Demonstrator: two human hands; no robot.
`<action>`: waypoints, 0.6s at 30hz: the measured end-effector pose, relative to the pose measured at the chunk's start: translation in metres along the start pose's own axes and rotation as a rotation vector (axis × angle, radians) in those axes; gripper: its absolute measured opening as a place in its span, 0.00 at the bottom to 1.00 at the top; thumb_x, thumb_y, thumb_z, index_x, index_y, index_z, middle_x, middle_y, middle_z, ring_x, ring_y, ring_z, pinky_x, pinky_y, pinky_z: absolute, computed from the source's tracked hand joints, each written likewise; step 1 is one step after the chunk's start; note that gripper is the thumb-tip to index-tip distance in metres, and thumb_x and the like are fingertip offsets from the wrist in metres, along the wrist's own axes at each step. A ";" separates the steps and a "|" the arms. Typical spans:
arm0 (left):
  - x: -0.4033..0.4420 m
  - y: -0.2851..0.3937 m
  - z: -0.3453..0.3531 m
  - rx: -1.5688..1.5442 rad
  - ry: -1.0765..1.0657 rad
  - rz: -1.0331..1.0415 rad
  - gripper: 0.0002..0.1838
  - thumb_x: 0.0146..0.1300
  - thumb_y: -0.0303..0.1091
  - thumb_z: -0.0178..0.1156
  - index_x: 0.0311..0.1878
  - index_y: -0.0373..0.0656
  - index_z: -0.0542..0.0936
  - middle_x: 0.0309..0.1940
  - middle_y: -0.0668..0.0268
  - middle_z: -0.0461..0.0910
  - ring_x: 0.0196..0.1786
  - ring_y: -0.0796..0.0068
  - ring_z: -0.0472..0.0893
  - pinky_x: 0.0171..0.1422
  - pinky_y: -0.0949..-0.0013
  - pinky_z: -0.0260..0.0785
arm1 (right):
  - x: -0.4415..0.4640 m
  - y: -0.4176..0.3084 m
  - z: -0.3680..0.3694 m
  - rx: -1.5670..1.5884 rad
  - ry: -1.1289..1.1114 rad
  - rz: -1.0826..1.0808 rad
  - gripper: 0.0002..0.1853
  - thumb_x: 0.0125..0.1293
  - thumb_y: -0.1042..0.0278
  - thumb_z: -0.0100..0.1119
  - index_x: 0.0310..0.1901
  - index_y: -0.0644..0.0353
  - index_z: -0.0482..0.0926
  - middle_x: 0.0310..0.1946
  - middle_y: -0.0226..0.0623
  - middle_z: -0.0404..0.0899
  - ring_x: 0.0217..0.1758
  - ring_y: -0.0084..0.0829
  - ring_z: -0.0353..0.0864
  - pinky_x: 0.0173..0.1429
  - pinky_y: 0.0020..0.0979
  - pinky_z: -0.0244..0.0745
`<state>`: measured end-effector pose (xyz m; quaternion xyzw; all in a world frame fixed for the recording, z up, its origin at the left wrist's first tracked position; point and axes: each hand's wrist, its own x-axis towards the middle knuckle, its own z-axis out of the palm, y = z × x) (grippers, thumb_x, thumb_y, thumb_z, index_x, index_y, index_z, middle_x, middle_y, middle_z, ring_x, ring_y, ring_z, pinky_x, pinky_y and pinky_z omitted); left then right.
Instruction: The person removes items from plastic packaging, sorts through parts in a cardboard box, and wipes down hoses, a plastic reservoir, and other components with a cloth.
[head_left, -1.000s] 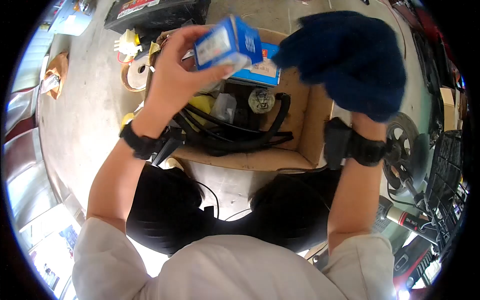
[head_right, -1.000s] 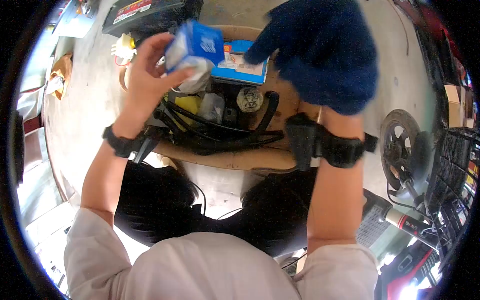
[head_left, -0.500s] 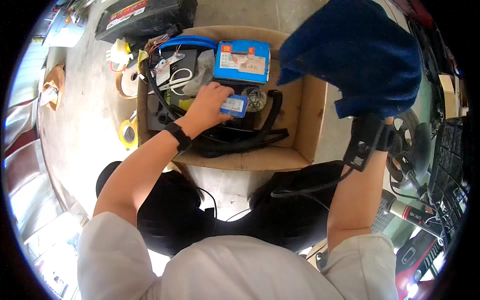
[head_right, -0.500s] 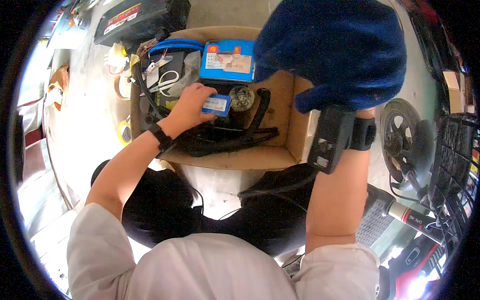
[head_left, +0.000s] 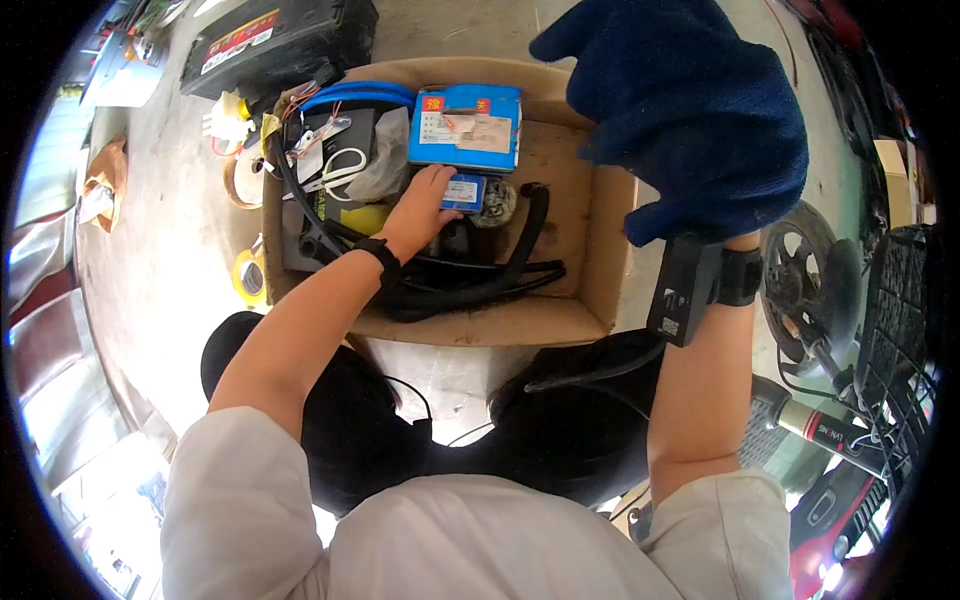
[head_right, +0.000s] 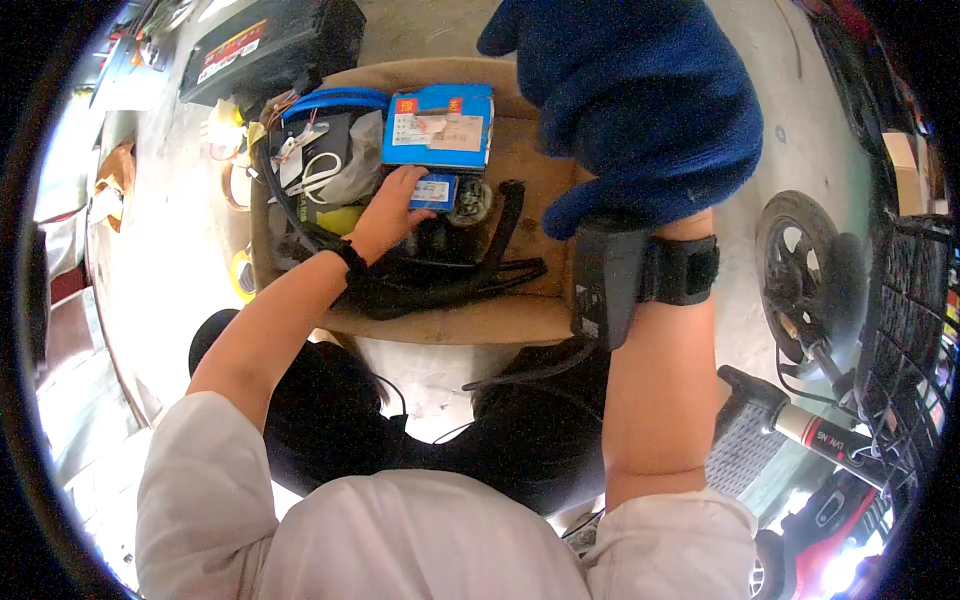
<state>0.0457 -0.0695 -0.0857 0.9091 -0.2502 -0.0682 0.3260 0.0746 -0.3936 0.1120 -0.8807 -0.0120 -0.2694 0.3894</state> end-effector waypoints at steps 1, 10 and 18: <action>0.000 0.000 0.001 0.005 -0.008 -0.014 0.35 0.46 0.27 0.69 0.58 0.38 0.64 0.56 0.51 0.65 0.59 0.48 0.65 0.63 0.56 0.59 | 0.000 0.000 0.000 0.003 0.000 0.001 0.29 0.42 0.54 0.68 0.47 0.58 0.75 0.40 0.42 0.78 0.45 0.42 0.76 0.51 0.38 0.70; 0.001 0.012 -0.009 -0.082 -0.020 -0.043 0.36 0.44 0.24 0.69 0.58 0.38 0.65 0.56 0.51 0.64 0.59 0.48 0.65 0.63 0.56 0.60 | -0.001 0.000 0.003 0.019 0.009 -0.002 0.28 0.44 0.55 0.67 0.47 0.59 0.75 0.41 0.42 0.78 0.46 0.42 0.76 0.52 0.38 0.69; -0.007 0.018 -0.027 0.085 0.019 -0.066 0.35 0.39 0.23 0.69 0.56 0.40 0.69 0.55 0.50 0.65 0.61 0.49 0.62 0.65 0.54 0.58 | -0.003 -0.005 0.010 0.027 0.011 0.005 0.27 0.45 0.56 0.67 0.48 0.59 0.75 0.41 0.42 0.78 0.47 0.42 0.76 0.53 0.38 0.69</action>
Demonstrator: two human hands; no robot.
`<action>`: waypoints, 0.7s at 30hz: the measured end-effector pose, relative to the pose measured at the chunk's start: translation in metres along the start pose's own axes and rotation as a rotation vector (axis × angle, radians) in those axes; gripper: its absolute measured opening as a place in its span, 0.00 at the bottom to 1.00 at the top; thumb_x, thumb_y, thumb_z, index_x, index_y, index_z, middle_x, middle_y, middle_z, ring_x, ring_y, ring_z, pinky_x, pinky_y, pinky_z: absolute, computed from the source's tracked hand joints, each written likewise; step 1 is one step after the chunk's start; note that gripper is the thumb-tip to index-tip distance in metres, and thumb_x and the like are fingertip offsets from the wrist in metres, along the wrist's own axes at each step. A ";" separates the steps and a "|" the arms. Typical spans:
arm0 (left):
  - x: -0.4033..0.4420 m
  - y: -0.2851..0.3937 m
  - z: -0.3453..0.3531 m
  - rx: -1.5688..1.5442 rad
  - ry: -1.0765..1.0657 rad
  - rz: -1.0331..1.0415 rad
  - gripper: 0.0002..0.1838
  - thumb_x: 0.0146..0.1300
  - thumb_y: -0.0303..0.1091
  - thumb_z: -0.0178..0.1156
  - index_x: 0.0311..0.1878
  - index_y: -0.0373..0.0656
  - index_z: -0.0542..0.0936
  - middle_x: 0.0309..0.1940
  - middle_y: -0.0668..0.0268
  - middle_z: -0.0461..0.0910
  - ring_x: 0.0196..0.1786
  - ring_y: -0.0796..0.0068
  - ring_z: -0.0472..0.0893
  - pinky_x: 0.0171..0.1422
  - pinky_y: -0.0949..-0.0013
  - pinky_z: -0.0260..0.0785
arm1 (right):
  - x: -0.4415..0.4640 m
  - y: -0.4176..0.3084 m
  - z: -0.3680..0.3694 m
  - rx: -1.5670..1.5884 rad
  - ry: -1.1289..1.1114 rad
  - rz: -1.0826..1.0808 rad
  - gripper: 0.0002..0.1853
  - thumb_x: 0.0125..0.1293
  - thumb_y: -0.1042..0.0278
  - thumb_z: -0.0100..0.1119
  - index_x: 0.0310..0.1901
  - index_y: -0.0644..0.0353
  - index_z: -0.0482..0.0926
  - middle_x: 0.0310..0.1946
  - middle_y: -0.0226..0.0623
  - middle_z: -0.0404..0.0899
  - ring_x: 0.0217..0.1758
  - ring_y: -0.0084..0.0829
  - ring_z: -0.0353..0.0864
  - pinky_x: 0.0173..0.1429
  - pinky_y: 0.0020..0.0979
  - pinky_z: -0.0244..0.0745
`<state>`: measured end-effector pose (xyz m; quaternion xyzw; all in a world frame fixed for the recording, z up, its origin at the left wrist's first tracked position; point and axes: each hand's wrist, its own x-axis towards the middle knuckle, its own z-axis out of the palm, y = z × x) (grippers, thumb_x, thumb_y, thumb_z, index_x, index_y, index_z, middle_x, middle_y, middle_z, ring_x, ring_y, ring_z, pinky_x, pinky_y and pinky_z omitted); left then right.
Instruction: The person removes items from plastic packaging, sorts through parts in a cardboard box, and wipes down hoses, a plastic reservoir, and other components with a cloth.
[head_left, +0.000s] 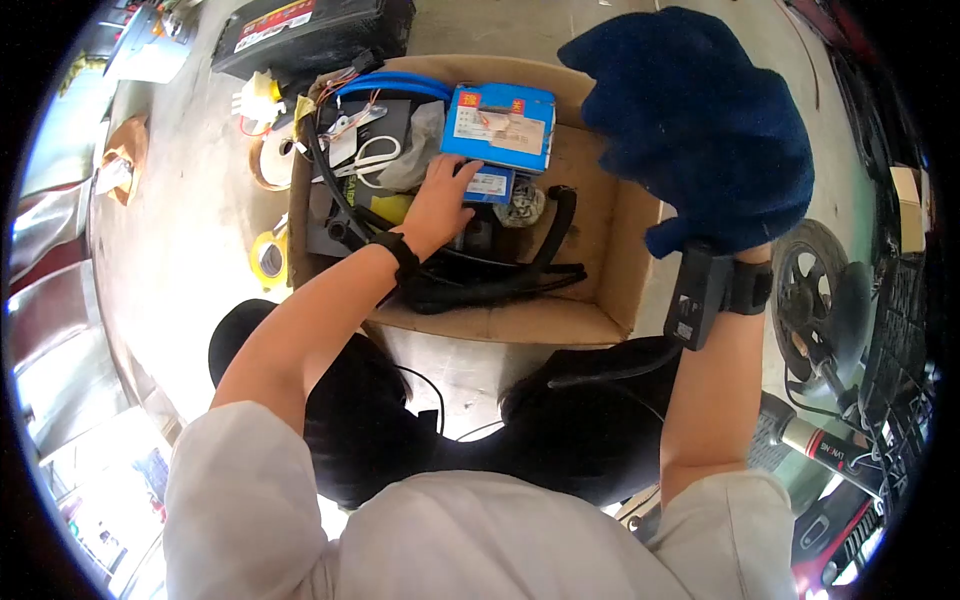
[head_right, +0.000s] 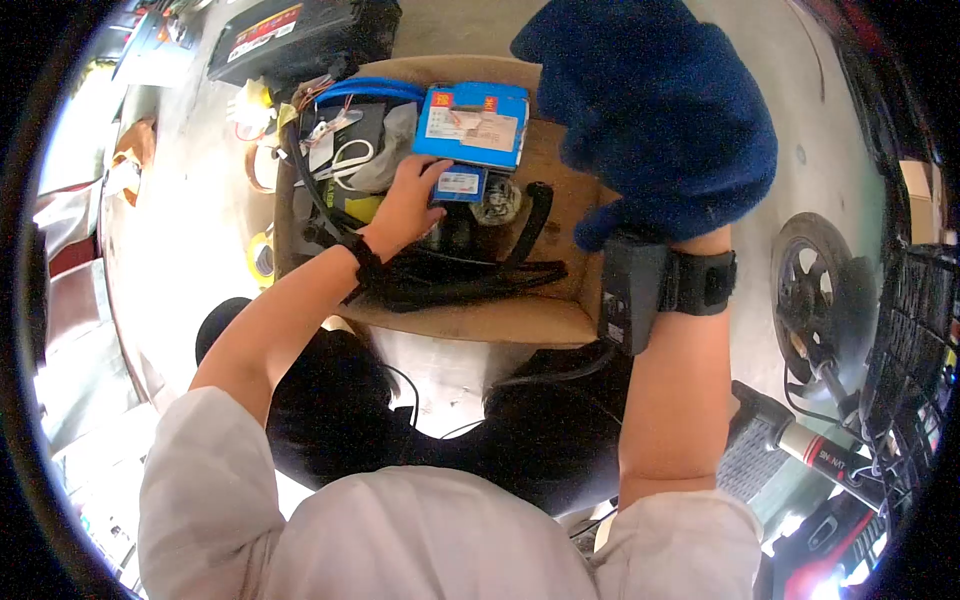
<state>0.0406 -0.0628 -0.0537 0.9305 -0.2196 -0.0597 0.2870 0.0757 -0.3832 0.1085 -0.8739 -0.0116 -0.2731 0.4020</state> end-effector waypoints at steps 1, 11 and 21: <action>0.004 -0.001 -0.008 -0.041 0.028 -0.009 0.35 0.38 0.24 0.69 0.55 0.40 0.70 0.56 0.51 0.66 0.60 0.50 0.64 0.64 0.56 0.58 | 0.001 -0.001 0.001 0.004 -0.002 0.002 0.27 0.45 0.56 0.66 0.48 0.59 0.75 0.41 0.42 0.78 0.47 0.42 0.76 0.53 0.38 0.69; -0.119 -0.241 -0.155 -0.003 0.809 -0.828 0.21 0.53 0.37 0.60 0.50 0.38 0.76 0.47 0.54 0.79 0.48 0.61 0.78 0.53 0.62 0.69 | 0.003 -0.012 0.021 0.052 -0.017 0.034 0.27 0.46 0.57 0.65 0.48 0.60 0.75 0.42 0.42 0.78 0.47 0.43 0.75 0.54 0.39 0.68; -0.257 -0.312 -0.089 0.094 -0.355 -1.345 0.37 0.44 0.54 0.69 0.56 0.42 0.75 0.53 0.55 0.76 0.55 0.57 0.75 0.60 0.61 0.67 | -0.008 -0.034 0.053 0.063 -0.054 0.030 0.26 0.47 0.58 0.64 0.48 0.61 0.75 0.42 0.42 0.78 0.48 0.43 0.75 0.54 0.39 0.68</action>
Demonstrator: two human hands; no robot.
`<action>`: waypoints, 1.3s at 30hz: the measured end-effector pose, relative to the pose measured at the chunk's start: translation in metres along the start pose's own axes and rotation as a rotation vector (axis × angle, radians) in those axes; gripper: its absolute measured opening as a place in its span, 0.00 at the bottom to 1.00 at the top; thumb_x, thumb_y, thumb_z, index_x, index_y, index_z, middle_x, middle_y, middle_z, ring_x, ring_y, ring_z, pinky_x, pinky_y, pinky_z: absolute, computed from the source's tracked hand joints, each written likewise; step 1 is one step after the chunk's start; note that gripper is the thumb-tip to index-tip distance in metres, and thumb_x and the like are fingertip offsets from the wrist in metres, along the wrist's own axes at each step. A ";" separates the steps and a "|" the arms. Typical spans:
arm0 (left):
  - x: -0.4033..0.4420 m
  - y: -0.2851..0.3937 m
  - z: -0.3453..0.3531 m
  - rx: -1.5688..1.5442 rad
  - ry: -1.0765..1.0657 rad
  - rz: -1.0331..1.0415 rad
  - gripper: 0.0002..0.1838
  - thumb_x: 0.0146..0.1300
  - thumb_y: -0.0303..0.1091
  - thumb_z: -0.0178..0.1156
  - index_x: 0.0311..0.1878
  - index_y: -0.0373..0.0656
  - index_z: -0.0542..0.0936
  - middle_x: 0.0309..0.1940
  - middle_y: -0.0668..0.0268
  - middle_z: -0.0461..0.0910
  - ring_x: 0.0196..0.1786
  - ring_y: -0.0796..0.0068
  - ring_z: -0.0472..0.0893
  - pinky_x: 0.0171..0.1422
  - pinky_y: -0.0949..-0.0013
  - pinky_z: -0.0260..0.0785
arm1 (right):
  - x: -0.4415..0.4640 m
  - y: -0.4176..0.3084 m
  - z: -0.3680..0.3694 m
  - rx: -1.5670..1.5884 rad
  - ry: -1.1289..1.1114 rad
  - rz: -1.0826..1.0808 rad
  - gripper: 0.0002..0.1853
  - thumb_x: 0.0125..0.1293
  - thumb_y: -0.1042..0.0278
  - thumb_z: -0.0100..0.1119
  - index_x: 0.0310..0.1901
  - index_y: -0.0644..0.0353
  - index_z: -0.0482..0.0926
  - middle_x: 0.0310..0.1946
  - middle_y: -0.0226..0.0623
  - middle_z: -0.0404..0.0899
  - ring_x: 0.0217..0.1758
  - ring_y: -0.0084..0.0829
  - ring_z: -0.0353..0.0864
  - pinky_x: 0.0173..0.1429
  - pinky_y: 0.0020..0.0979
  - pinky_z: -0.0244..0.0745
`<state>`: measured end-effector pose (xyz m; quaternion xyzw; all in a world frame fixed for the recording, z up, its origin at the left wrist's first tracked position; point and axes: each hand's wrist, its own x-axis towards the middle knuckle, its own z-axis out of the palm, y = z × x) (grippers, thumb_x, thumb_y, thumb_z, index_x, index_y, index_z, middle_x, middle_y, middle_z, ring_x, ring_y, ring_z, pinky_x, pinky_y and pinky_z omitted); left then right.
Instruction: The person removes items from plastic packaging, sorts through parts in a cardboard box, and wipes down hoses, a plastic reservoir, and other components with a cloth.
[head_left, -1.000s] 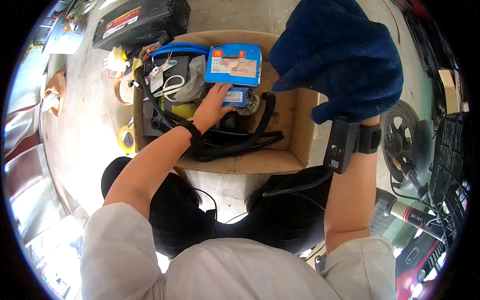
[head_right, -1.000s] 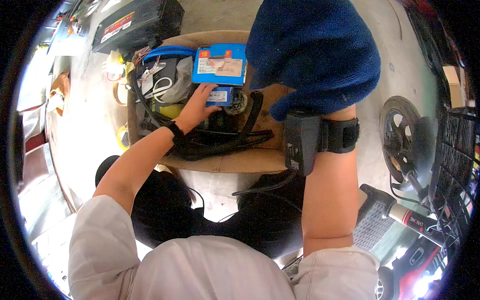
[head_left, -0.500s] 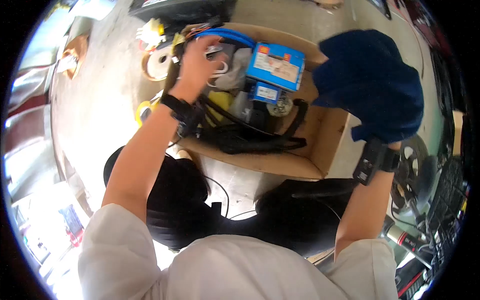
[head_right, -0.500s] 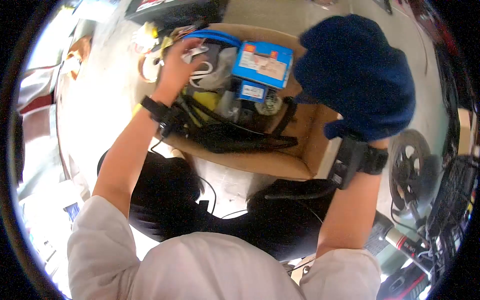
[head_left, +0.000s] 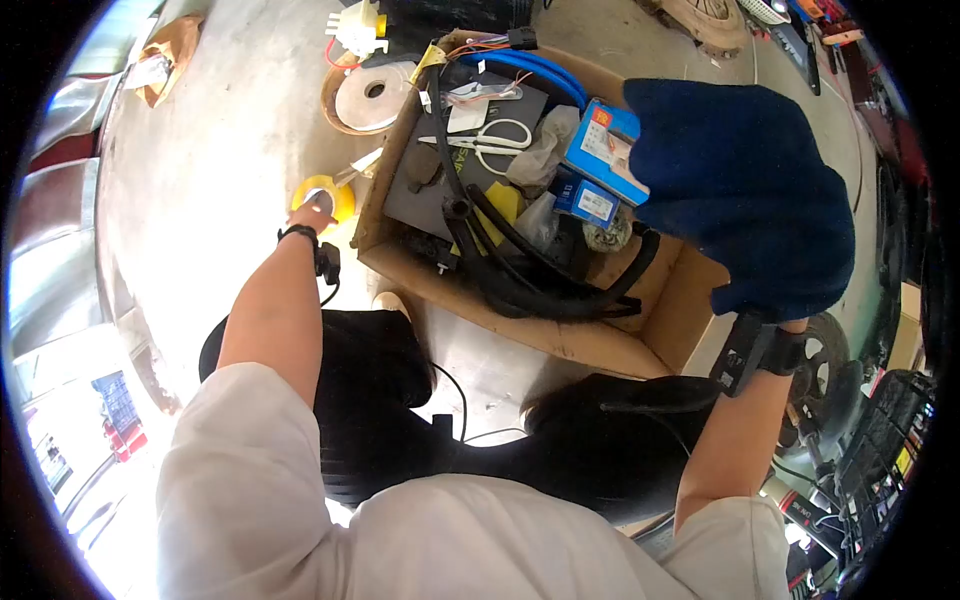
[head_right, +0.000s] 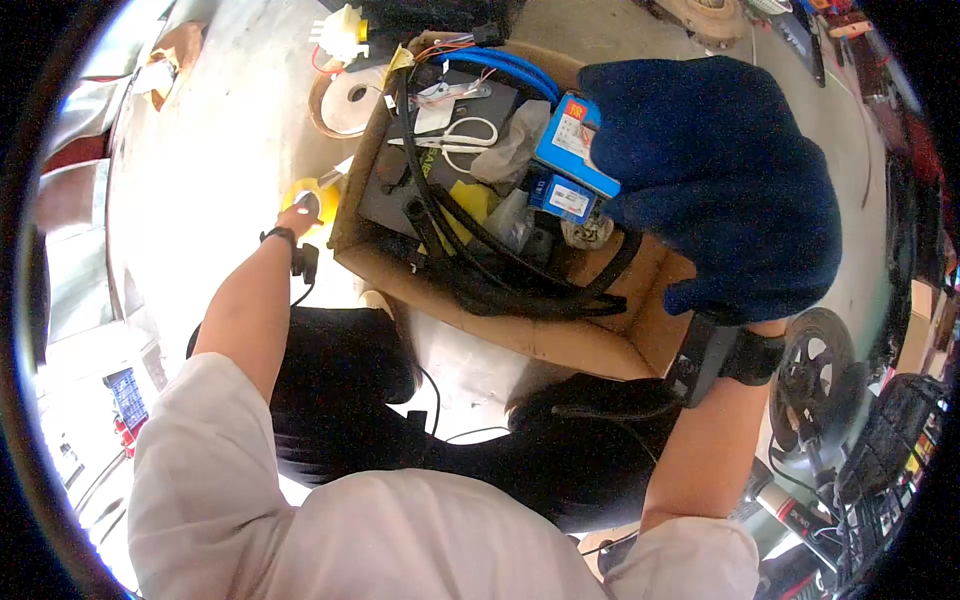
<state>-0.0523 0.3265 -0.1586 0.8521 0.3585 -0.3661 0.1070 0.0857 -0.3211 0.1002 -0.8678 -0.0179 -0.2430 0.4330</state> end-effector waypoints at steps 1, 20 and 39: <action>-0.016 0.015 0.000 0.140 0.025 0.070 0.40 0.43 0.56 0.70 0.56 0.41 0.74 0.53 0.55 0.76 0.56 0.56 0.75 0.60 0.61 0.66 | 0.000 -0.001 0.006 0.007 -0.011 0.001 0.26 0.48 0.58 0.64 0.48 0.61 0.75 0.42 0.42 0.78 0.48 0.43 0.75 0.54 0.39 0.68; 0.046 0.002 0.005 -0.284 0.215 0.095 0.28 0.52 0.48 0.65 0.47 0.32 0.77 0.40 0.54 0.81 0.45 0.62 0.78 0.49 0.65 0.69 | 0.000 -0.010 0.023 0.060 -0.045 -0.038 0.24 0.50 0.59 0.62 0.48 0.62 0.74 0.43 0.43 0.78 0.49 0.44 0.75 0.56 0.40 0.67; -0.023 -0.066 -0.013 -0.297 0.377 -0.567 0.32 0.41 0.50 0.72 0.47 0.38 0.79 0.46 0.51 0.79 0.50 0.55 0.79 0.56 0.62 0.71 | -0.007 -0.018 0.019 0.060 -0.053 -0.051 0.22 0.53 0.61 0.60 0.49 0.63 0.74 0.45 0.43 0.78 0.51 0.44 0.74 0.57 0.41 0.66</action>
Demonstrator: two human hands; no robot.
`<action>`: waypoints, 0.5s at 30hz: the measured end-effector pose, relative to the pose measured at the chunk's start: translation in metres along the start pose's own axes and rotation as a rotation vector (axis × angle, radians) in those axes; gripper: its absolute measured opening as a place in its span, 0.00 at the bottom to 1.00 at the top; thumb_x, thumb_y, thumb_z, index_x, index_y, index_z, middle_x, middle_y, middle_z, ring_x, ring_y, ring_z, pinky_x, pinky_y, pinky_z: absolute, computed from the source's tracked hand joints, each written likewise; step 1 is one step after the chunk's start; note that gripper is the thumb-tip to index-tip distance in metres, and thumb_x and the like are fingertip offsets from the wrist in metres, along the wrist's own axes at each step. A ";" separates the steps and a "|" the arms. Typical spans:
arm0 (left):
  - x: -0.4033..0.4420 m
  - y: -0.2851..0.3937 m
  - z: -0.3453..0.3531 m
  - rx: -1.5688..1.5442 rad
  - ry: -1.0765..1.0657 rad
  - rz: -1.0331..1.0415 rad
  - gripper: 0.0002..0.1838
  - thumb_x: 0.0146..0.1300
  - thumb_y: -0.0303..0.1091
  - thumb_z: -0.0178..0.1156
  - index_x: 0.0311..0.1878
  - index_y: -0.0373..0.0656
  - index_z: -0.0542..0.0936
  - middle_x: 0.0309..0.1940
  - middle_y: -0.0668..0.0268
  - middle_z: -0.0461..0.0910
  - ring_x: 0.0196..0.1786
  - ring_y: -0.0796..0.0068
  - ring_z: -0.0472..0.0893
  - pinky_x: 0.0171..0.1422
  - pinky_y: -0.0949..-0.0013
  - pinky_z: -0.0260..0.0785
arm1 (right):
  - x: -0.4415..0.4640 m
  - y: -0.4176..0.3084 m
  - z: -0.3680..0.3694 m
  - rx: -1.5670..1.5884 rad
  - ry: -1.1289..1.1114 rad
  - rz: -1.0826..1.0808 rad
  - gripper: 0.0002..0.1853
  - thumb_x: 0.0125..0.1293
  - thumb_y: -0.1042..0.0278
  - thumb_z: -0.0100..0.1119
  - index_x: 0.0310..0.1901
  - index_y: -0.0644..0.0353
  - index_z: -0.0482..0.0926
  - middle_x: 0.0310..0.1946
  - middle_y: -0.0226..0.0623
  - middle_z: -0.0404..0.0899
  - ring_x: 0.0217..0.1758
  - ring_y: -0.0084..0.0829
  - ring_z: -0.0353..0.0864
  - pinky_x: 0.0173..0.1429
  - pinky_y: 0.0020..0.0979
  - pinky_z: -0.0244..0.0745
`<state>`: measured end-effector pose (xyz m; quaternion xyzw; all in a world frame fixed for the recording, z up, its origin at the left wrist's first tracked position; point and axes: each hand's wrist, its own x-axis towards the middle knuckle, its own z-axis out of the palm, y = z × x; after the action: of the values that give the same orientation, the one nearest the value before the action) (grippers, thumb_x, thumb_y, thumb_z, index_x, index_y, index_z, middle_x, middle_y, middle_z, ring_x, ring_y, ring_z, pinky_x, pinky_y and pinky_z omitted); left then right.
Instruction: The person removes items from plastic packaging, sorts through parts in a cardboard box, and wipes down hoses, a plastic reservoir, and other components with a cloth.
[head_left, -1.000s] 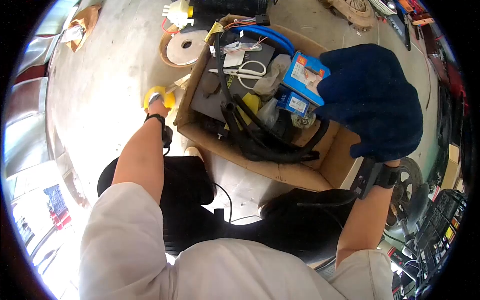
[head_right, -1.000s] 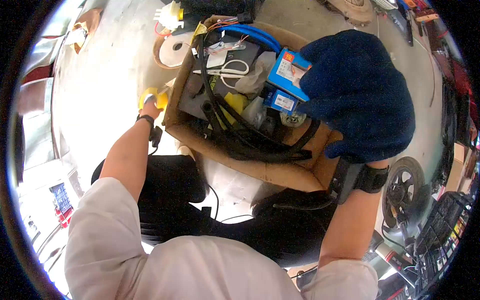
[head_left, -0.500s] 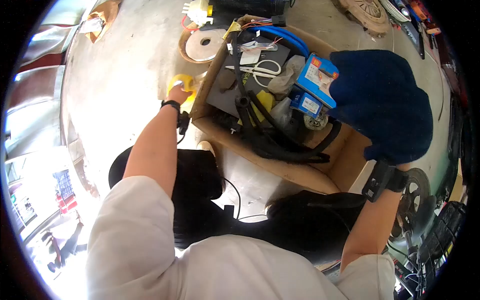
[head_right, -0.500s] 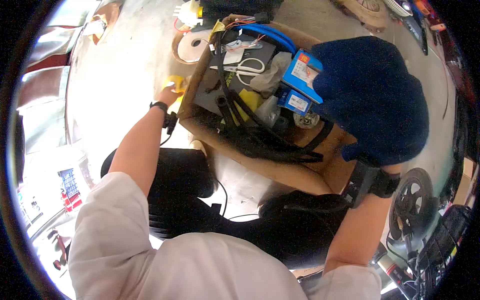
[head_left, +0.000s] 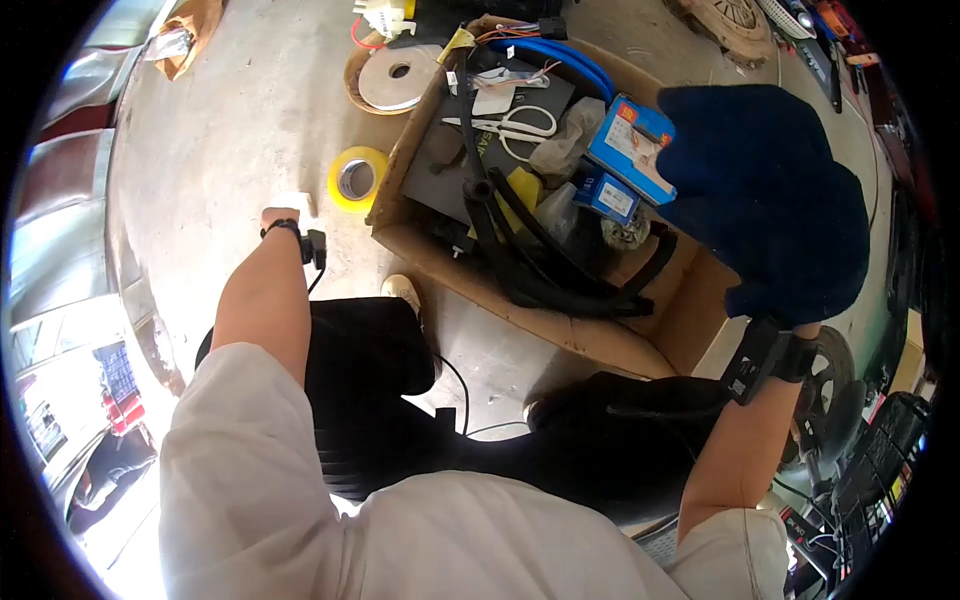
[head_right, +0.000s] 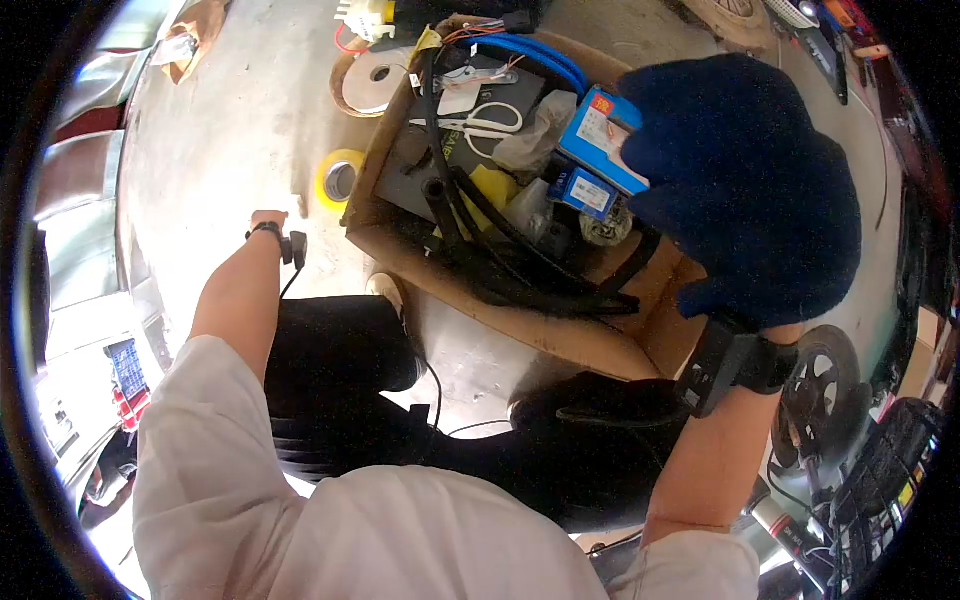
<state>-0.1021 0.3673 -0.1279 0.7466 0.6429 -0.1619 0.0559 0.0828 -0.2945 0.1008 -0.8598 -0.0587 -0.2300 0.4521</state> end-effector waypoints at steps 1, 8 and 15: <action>-0.017 0.001 -0.006 0.067 0.088 0.096 0.27 0.42 0.47 0.71 0.41 0.37 0.81 0.42 0.50 0.81 0.47 0.54 0.80 0.53 0.61 0.73 | -0.001 0.000 0.001 0.001 0.000 -0.006 0.22 0.53 0.61 0.60 0.49 0.63 0.74 0.45 0.43 0.78 0.51 0.44 0.74 0.57 0.41 0.65; -0.029 0.075 -0.085 -0.433 0.453 0.404 0.33 0.47 0.54 0.63 0.50 0.38 0.78 0.49 0.48 0.77 0.54 0.53 0.76 0.62 0.55 0.63 | -0.003 -0.008 0.013 0.041 -0.005 -0.026 0.21 0.54 0.62 0.60 0.49 0.63 0.74 0.45 0.43 0.78 0.51 0.44 0.74 0.58 0.41 0.65; -0.263 0.225 -0.198 -0.672 -0.037 1.452 0.22 0.56 0.46 0.64 0.45 0.36 0.79 0.33 0.63 0.80 0.37 0.78 0.79 0.41 0.74 0.71 | -0.008 -0.033 0.039 0.030 -0.018 -0.284 0.21 0.55 0.63 0.59 0.49 0.64 0.74 0.45 0.43 0.78 0.52 0.45 0.74 0.58 0.41 0.65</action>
<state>0.1200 0.1400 0.1128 0.9190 0.0095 0.1048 0.3798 0.0790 -0.2434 0.1030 -0.8381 -0.1872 -0.2828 0.4273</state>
